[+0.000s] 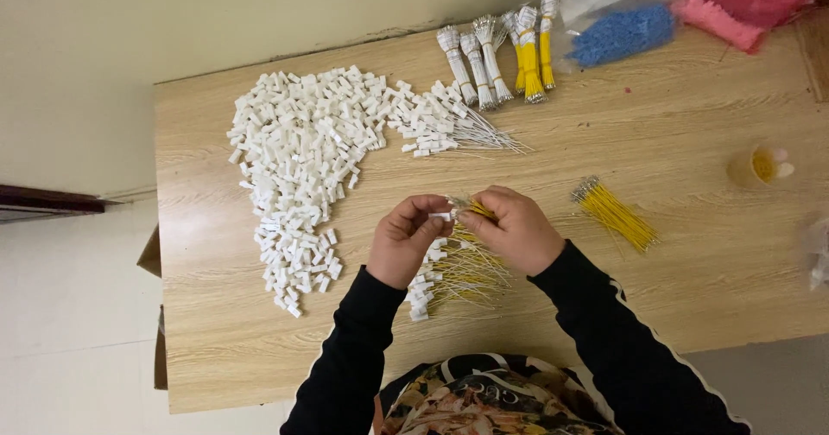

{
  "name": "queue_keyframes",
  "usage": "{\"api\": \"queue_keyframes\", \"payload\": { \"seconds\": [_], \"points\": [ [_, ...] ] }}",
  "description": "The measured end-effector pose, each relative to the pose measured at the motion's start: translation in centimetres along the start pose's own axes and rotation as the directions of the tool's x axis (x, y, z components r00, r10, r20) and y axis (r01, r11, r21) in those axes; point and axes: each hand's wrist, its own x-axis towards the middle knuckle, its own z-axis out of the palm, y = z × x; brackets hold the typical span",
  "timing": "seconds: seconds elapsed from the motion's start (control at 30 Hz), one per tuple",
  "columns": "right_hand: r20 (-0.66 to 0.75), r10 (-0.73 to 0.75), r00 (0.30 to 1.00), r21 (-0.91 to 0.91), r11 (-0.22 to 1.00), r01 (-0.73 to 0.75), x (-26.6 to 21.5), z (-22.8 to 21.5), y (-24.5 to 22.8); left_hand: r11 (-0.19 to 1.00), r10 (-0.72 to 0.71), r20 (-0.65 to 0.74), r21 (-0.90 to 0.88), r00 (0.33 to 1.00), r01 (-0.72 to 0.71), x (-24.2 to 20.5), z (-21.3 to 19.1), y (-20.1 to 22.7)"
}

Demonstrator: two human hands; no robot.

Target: Assemble small white plastic components onto yellow wires

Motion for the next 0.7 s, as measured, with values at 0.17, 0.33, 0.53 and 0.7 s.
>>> {"api": "queue_keyframes", "payload": {
  "seconds": [0.17, 0.33, 0.53, 0.7],
  "points": [
    [0.029, -0.007, 1.0, -0.037, 0.999, 0.008, 0.2, -0.2, 0.9, 0.999, -0.025, 0.015, -0.04, 1.0, 0.026, 0.1, 0.5, 1.3],
    [0.008, -0.043, 0.999, -0.119, 0.992, 0.043, 0.0, -0.1, 0.9, 0.981, -0.12, 0.017, -0.154, 0.993, 0.121, -0.4, 0.8, 2.3],
    [-0.084, -0.095, 0.992, -0.191, 0.979, 0.078, 0.0, 0.2, 0.6, 0.947, -0.251, -0.013, -0.209, 0.968, 0.242, -0.4, 1.5, 3.6],
    [-0.118, -0.127, 0.985, -0.217, 0.971, 0.099, 0.0, 0.7, 0.0, 0.889, -0.313, -0.056, -0.369, 0.948, 0.272, -0.1, 1.3, 3.4]
  ]
}}
